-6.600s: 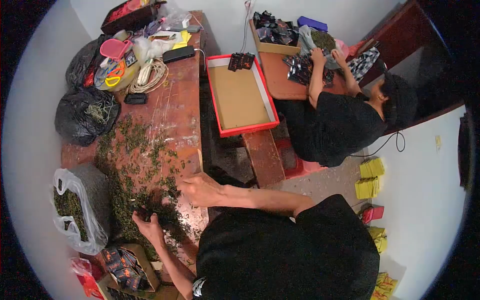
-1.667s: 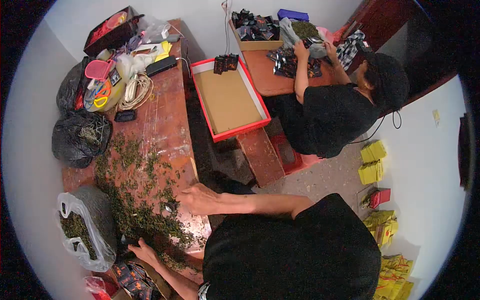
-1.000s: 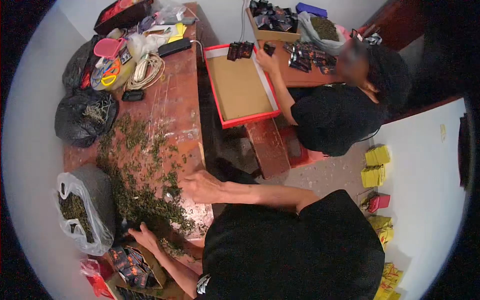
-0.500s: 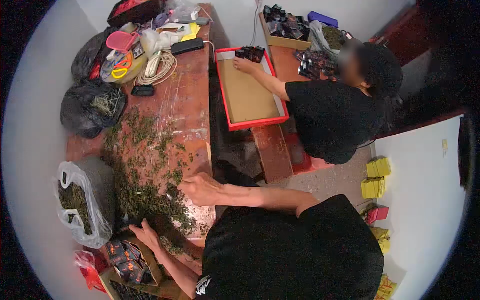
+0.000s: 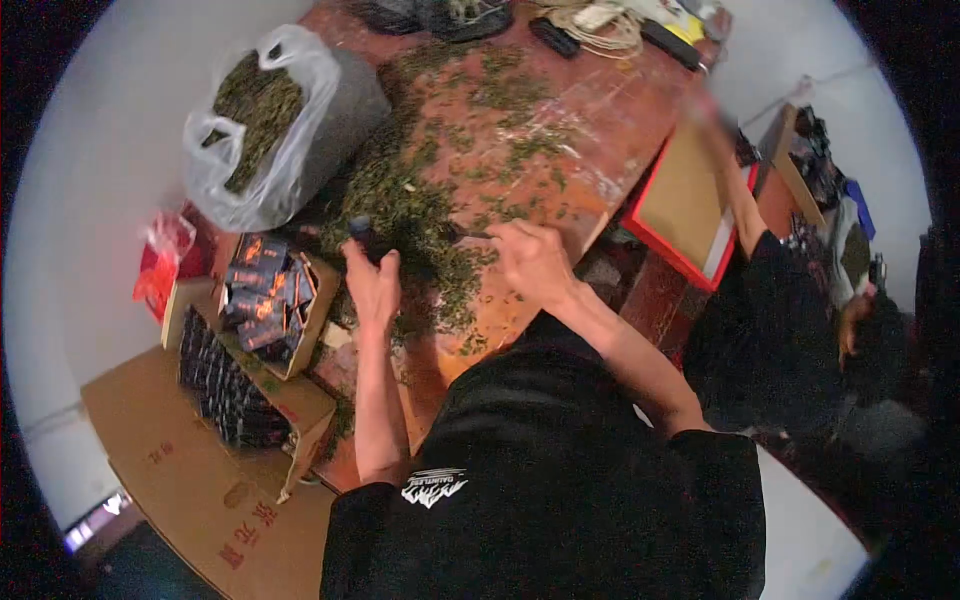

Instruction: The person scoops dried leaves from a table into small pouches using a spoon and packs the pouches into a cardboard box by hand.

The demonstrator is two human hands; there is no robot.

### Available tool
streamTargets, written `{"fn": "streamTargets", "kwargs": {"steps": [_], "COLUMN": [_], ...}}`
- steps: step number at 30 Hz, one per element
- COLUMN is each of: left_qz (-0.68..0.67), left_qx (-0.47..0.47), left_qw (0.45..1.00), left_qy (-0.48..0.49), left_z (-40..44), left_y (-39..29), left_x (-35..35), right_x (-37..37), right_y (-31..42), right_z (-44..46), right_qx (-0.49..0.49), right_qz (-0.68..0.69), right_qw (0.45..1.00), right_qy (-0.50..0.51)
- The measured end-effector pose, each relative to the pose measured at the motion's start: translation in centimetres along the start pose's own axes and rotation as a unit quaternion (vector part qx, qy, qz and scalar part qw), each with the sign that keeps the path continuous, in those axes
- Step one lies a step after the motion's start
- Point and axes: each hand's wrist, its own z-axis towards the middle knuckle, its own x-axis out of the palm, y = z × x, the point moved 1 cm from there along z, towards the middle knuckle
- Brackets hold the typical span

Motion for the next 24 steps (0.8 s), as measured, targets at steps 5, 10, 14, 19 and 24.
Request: {"fn": "streamTargets", "kwargs": {"steps": [5,10,14,19,24], "left_qz": [0.027,-0.063,-0.064,-0.076,-0.042], "left_qx": [0.024,-0.006,-0.011,-0.029,-0.049], "left_qw": [0.999,0.998,0.997,0.994,0.995], "left_qy": [-0.021,0.031,0.037,0.066,0.081], "left_z": [-0.7,-1.6,-2.0,-2.3,-2.8], "left_y": [1.6,-1.7,-2.0,-2.6,-3.2], "left_x": [1.2,0.7,1.4,1.4,1.0], "right_x": [1.4,2.1,2.3,2.3,1.1], "right_y": [0.2,0.3,0.0,-0.7,-0.1], "right_z": [1.7,2.8,3.3,3.4,3.8], "right_qx": [0.000,0.021,0.084,0.110,0.132], "right_qz": [0.041,0.088,0.115,0.134,0.173], "right_qw": [0.999,0.995,0.989,0.984,0.975], "right_qy": [0.019,0.034,0.048,0.045,0.039]}}
